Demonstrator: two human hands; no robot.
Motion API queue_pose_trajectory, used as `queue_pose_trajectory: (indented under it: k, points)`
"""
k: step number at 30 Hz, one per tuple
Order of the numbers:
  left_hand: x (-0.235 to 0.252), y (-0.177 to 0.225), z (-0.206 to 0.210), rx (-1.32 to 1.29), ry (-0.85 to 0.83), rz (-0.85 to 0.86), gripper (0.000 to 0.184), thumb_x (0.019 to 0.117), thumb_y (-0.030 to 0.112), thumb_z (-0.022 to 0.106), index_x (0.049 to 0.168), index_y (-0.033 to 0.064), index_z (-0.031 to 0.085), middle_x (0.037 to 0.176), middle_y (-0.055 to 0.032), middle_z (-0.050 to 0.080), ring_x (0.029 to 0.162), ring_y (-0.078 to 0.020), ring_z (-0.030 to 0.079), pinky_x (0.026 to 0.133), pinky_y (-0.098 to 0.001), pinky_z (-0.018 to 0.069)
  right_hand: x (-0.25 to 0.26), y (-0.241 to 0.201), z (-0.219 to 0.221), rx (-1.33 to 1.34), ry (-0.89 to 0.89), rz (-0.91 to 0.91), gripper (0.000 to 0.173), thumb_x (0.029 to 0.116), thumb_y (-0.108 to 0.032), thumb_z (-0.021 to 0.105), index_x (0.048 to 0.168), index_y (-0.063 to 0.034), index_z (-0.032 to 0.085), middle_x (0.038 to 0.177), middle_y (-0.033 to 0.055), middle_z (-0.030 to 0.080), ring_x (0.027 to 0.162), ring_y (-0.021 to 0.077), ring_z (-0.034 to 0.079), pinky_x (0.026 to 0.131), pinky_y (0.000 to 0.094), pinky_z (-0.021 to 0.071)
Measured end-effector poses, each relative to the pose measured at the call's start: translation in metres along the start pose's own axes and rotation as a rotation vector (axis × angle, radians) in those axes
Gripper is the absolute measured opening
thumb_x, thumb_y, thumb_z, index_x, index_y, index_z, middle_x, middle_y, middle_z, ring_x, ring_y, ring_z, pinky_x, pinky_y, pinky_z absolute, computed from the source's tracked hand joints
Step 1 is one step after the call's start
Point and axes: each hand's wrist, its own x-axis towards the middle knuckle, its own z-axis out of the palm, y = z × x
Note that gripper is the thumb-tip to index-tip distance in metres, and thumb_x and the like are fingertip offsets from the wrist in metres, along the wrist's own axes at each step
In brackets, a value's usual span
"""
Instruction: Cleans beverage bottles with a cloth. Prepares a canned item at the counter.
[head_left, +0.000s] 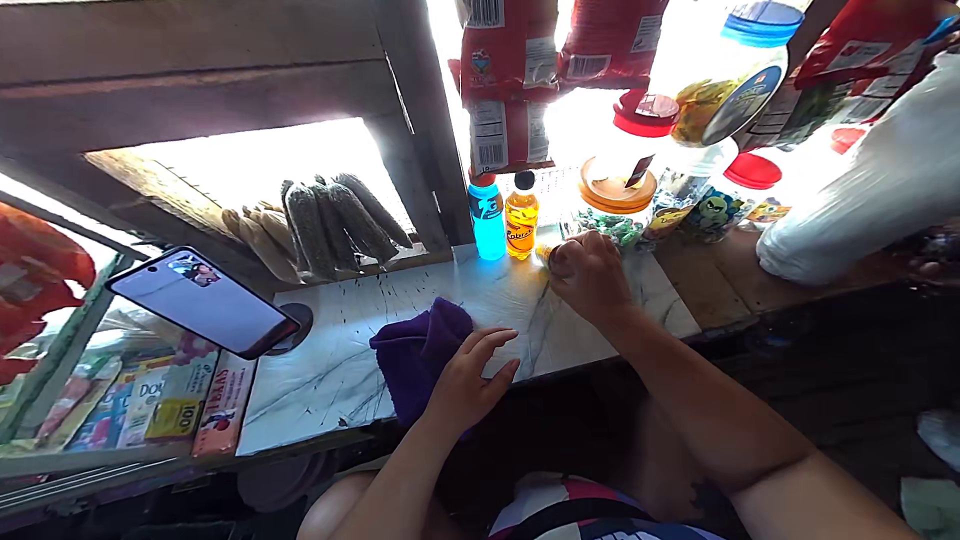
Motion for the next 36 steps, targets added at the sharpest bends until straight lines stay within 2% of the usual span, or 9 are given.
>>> queue_pose_trajectory:
  k: [6, 10, 12, 15, 17, 21, 26, 30, 36]
  points:
    - [0.003, 0.006, 0.010, -0.131, 0.057, -0.032, 0.073, 0.0901, 0.042, 0.075, 0.145, 0.0007, 0.049, 0.141, -0.0208, 0.056, 0.126, -0.0189, 0.059, 0.095, -0.0325, 0.0554, -0.024, -0.033, -0.039, 0.404, -0.029, -0.110, 0.050, 0.0731, -0.043, 0.083, 0.106, -0.0097, 0.066, 0.101, 0.0094, 0.064, 0.094, 0.0227, 0.064, 0.079, 0.0430, 0.0557]
    - [-0.009, 0.014, 0.018, -0.382, 0.046, 0.052, 0.079, 0.0897, 0.048, 0.074, 0.144, 0.0005, 0.042, 0.128, -0.0044, 0.065, 0.117, -0.0024, 0.062, 0.102, -0.0259, 0.0531, -0.037, -0.057, -0.029, 0.878, -0.098, -0.176, 0.058, 0.0799, -0.047, 0.084, 0.114, -0.0135, 0.052, 0.099, 0.0011, 0.065, 0.096, 0.0051, 0.065, 0.087, 0.0252, 0.0568]
    - [-0.013, 0.016, 0.018, -0.452, 0.094, 0.060, 0.070, 0.0913, 0.042, 0.074, 0.141, 0.0023, 0.046, 0.123, 0.0000, 0.067, 0.113, -0.0021, 0.064, 0.101, -0.0265, 0.0547, -0.037, -0.064, -0.019, 0.991, -0.148, -0.187, 0.055, 0.0853, -0.049, 0.079, 0.118, -0.0142, 0.052, 0.104, 0.0013, 0.064, 0.102, 0.0068, 0.064, 0.092, 0.0287, 0.0558]
    - [-0.020, 0.011, 0.008, -0.499, 0.221, -0.003, 0.059, 0.0914, 0.041, 0.075, 0.139, 0.0150, 0.051, 0.120, 0.0045, 0.069, 0.107, -0.0064, 0.068, 0.094, -0.0301, 0.0591, -0.026, -0.063, -0.009, 1.019, -0.279, -0.204, 0.062, 0.1027, -0.061, 0.042, 0.135, -0.0101, 0.052, 0.131, 0.0063, 0.063, 0.126, 0.0155, 0.057, 0.106, 0.0400, 0.0487]
    - [-0.024, 0.008, -0.003, -0.561, 0.349, -0.047, 0.053, 0.0916, 0.042, 0.074, 0.136, 0.0205, 0.055, 0.117, 0.0027, 0.072, 0.102, -0.0124, 0.071, 0.089, -0.0334, 0.0610, -0.020, -0.067, 0.000, 1.011, -0.323, -0.148, 0.062, 0.1073, -0.055, 0.034, 0.141, -0.0070, 0.051, 0.143, 0.0089, 0.057, 0.135, 0.0188, 0.052, 0.110, 0.0430, 0.0460]
    - [-0.028, 0.008, -0.037, -0.658, 0.621, -0.118, 0.055, 0.0926, 0.049, 0.068, 0.133, 0.0146, 0.054, 0.110, -0.0035, 0.074, 0.094, -0.0194, 0.073, 0.084, -0.0358, 0.0618, -0.021, -0.092, 0.029, 0.871, -0.391, -0.118, 0.044, 0.1006, -0.027, 0.061, 0.138, -0.0046, 0.058, 0.145, 0.0134, 0.056, 0.136, 0.0269, 0.051, 0.111, 0.0486, 0.0451]
    - [-0.030, -0.005, -0.068, -0.646, 0.805, -0.155, 0.078, 0.0877, 0.059, 0.069, 0.138, 0.0083, 0.040, 0.105, -0.0016, 0.073, 0.090, -0.0186, 0.073, 0.078, -0.0340, 0.0624, -0.048, -0.120, 0.066, 0.560, -0.655, -0.392, 0.081, 0.0844, -0.045, 0.080, 0.154, -0.0216, 0.046, 0.162, 0.0115, 0.038, 0.152, 0.0359, 0.029, 0.122, 0.0622, 0.0199]
    - [-0.025, -0.002, -0.067, -0.669, 0.802, -0.196, 0.074, 0.0867, 0.065, 0.066, 0.131, 0.0086, 0.047, 0.103, -0.0032, 0.074, 0.087, -0.0202, 0.074, 0.073, -0.0334, 0.0629, -0.035, -0.116, 0.068, 0.467, -0.656, -0.388, 0.025, 0.0974, -0.018, 0.063, 0.120, -0.0118, 0.071, 0.127, 0.0097, 0.068, 0.125, 0.0312, 0.060, 0.107, 0.0574, 0.0431]
    - [-0.015, 0.015, -0.057, -0.709, 0.705, -0.320, 0.067, 0.0979, 0.070, 0.035, 0.129, 0.0119, 0.049, 0.098, -0.0012, 0.076, 0.083, -0.0183, 0.075, 0.071, -0.0319, 0.0627, -0.003, -0.071, 0.034, 0.759, -0.193, -0.101, 0.015, 0.0924, -0.008, 0.068, 0.106, -0.0038, 0.073, 0.108, 0.0107, 0.071, 0.105, 0.0225, 0.067, 0.092, 0.0429, 0.0558]
